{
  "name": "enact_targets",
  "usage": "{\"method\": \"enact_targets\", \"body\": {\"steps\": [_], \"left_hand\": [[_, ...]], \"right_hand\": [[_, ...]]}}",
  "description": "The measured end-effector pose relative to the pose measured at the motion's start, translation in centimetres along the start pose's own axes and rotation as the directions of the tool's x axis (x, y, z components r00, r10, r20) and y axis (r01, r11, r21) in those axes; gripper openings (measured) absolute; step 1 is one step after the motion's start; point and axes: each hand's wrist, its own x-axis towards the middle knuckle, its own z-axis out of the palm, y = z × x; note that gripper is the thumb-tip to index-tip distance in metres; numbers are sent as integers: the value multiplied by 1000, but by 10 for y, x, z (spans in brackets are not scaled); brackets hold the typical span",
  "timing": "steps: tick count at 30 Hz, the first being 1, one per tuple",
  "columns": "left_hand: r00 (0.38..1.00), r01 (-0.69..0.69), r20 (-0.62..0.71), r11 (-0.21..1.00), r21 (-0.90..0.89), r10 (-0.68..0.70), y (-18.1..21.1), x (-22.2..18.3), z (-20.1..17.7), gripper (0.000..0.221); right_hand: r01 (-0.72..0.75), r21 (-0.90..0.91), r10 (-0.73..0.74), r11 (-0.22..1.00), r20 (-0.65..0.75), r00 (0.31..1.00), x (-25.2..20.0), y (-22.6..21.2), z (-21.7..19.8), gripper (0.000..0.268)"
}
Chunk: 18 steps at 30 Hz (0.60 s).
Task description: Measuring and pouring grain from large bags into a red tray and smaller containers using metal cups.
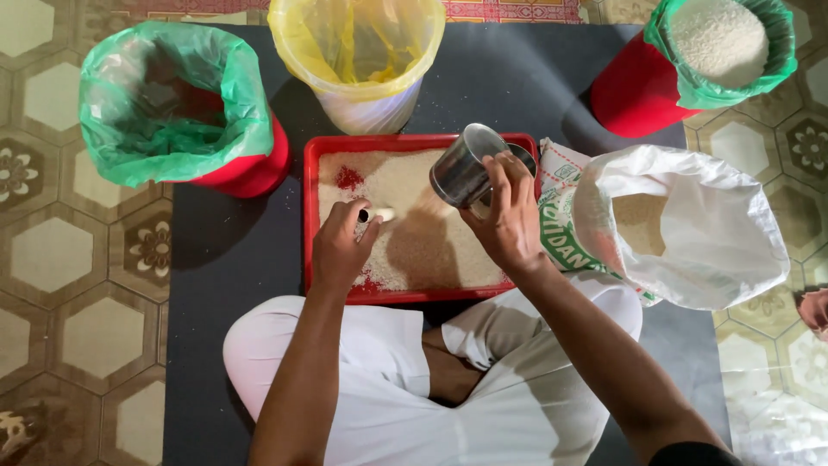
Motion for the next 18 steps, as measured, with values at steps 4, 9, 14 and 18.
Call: {"method": "enact_targets", "body": {"steps": [4, 9, 14, 18], "left_hand": [[999, 13, 30, 1000, -22, -12, 1, 0, -2, 28], [999, 25, 33, 999, -36, -24, 11, 3, -10, 27], [999, 13, 39, 1000, -9, -13, 21, 8, -16, 29], [1000, -16, 14, 1000, 14, 16, 22, 8, -16, 31]], "right_hand": [[-138, 151, 152, 979, -84, 985, 8, -4, -32, 99], [-228, 122, 251, 966, -238, 938, -6, 53, -92, 114], [-559, -245, 563, 792, -60, 824, -41, 122, -156, 85], [-602, -435, 726, 669, 211, 655, -94, 188, -139, 93]]}}
